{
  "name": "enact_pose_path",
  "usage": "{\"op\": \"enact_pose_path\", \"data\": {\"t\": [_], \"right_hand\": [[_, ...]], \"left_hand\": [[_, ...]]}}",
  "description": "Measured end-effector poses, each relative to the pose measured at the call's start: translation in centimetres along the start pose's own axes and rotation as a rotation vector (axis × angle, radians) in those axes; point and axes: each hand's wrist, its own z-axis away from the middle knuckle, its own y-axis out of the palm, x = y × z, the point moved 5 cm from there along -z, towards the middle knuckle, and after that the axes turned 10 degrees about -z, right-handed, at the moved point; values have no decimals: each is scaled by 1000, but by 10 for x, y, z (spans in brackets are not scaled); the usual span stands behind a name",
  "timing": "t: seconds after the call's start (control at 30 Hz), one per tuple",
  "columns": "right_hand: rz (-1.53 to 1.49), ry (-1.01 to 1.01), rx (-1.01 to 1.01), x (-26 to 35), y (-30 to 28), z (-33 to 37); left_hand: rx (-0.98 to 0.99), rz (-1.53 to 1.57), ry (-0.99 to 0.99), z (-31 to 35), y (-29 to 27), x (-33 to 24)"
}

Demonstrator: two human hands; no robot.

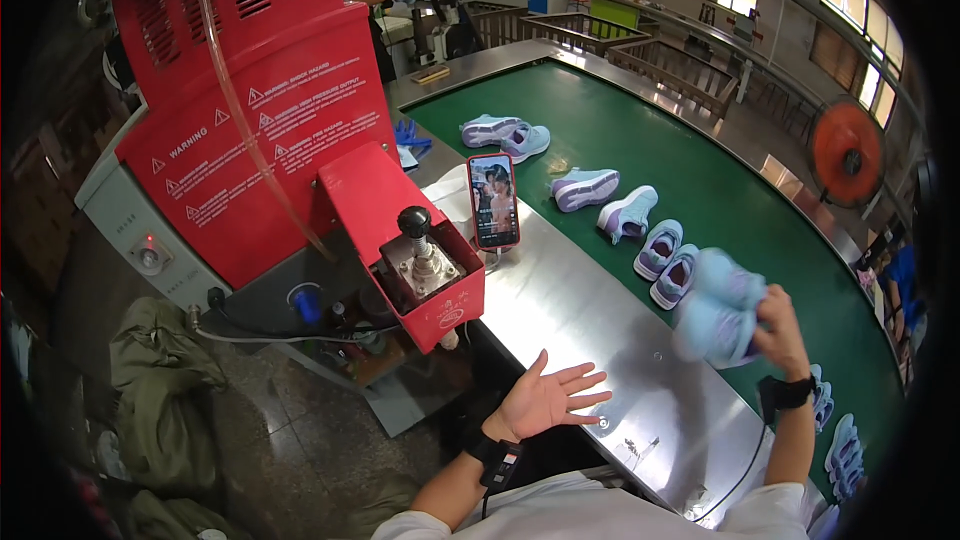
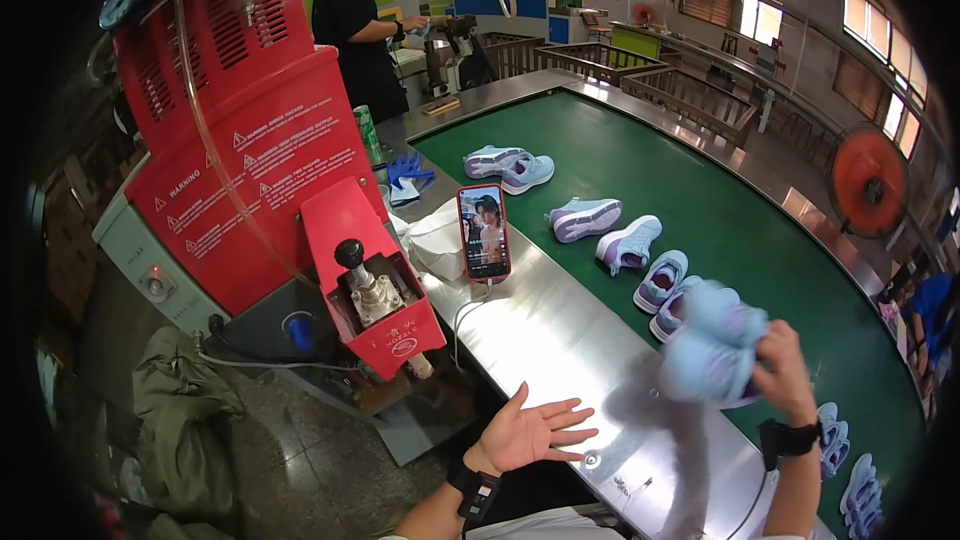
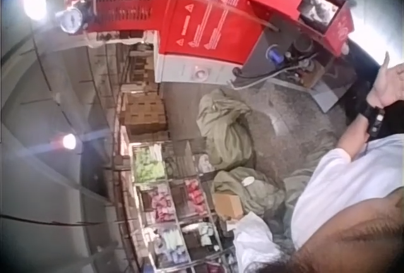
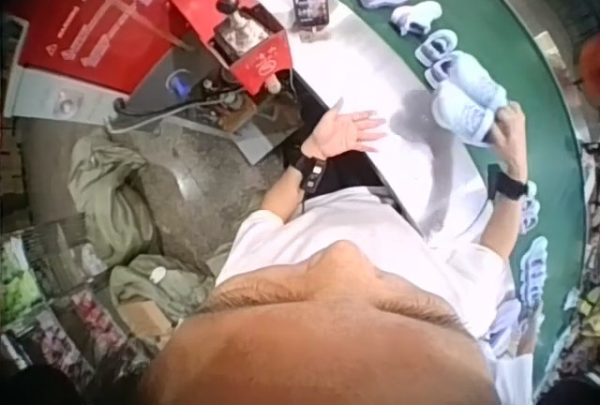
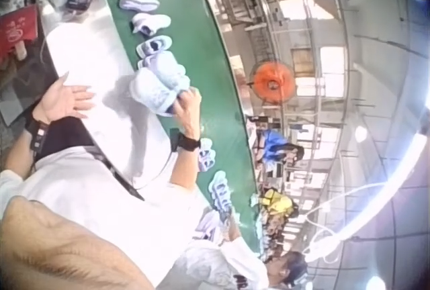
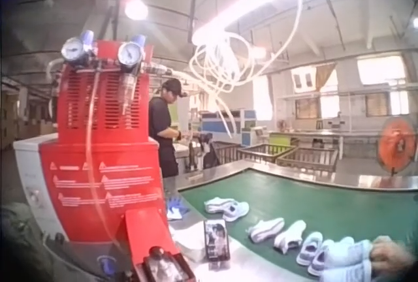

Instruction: The recorder uses a specialized pneumatic testing machine to check the durability or fit of infant shoes on a factory production line.

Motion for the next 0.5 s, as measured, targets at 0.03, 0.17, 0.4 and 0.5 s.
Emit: {"op": "enact_pose_path", "data": {"t": [0.03, 0.17, 0.4, 0.5], "right_hand": [[17, -221, 47, 40, 20, -17], [-3, -763, 438, 141, 102, -45], [-293, -573, 421, 178, 168, -64], [-381, -318, 613, 179, 189, -51]], "left_hand": [[195, 156, 12, 0, 9, 2], [-160, -36, 109, 25, 17, 16], [-236, 104, 606, 100, -52, 13], [-253, 106, 693, 113, -58, 18]]}}
